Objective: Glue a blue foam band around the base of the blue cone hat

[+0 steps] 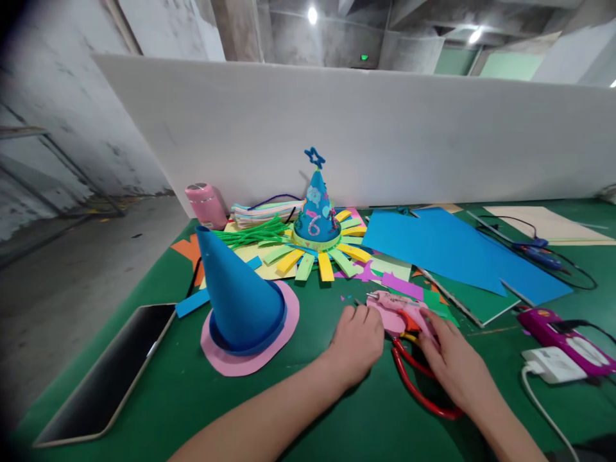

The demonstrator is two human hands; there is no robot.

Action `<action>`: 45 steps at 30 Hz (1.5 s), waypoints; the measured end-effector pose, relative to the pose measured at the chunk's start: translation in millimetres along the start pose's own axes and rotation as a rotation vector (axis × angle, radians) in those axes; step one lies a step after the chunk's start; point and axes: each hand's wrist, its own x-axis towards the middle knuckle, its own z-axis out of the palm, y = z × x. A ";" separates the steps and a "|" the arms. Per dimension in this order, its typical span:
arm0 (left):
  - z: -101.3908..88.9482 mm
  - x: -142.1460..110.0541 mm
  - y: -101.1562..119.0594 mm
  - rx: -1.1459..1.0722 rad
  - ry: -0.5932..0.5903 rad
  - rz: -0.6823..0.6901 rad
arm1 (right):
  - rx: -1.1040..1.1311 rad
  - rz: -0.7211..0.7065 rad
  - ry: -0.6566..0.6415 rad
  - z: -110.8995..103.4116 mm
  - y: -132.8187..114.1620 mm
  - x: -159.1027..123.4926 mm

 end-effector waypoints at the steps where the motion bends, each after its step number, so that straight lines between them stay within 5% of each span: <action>1: 4.2 2.9 0.0 0.005 -0.009 -0.021 | 0.005 -0.004 0.017 -0.7 -1.0 -0.7; 10: 2.6 -9.6 -8.6 0.045 0.005 0.023 | 0.062 -0.007 0.116 -6.0 1.5 0.7; 18: -46.1 -76.1 -32.5 0.081 0.161 0.061 | -0.071 0.016 0.101 -1.6 -5.8 4.6; 24: -81.1 -125.3 -45.9 0.004 0.429 0.041 | -0.013 -0.032 0.284 -26.8 -55.1 0.8; 31: -86.6 -142.7 -52.1 0.056 0.494 0.004 | 1.175 0.184 -0.514 -18.3 -153.9 -27.5; 33: -81.7 -145.3 -52.9 0.024 0.502 -0.024 | 1.319 0.261 -0.588 -8.2 -170.6 -32.4; 36: -74.9 -147.6 -50.7 -0.182 0.524 -0.214 | 1.405 0.305 -0.510 1.2 -181.0 -33.4; 39: -75.1 -145.0 -44.3 -0.618 0.493 -0.604 | 1.397 0.285 -0.436 3.0 -181.2 -30.0; 42: -82.5 -136.7 -38.3 -1.263 0.263 -0.925 | 1.363 0.244 -0.389 2.1 -179.1 -25.6; 45: -88.9 -124.4 -36.8 -1.700 0.176 -1.053 | 1.305 0.174 -0.333 2.6 -178.1 -21.5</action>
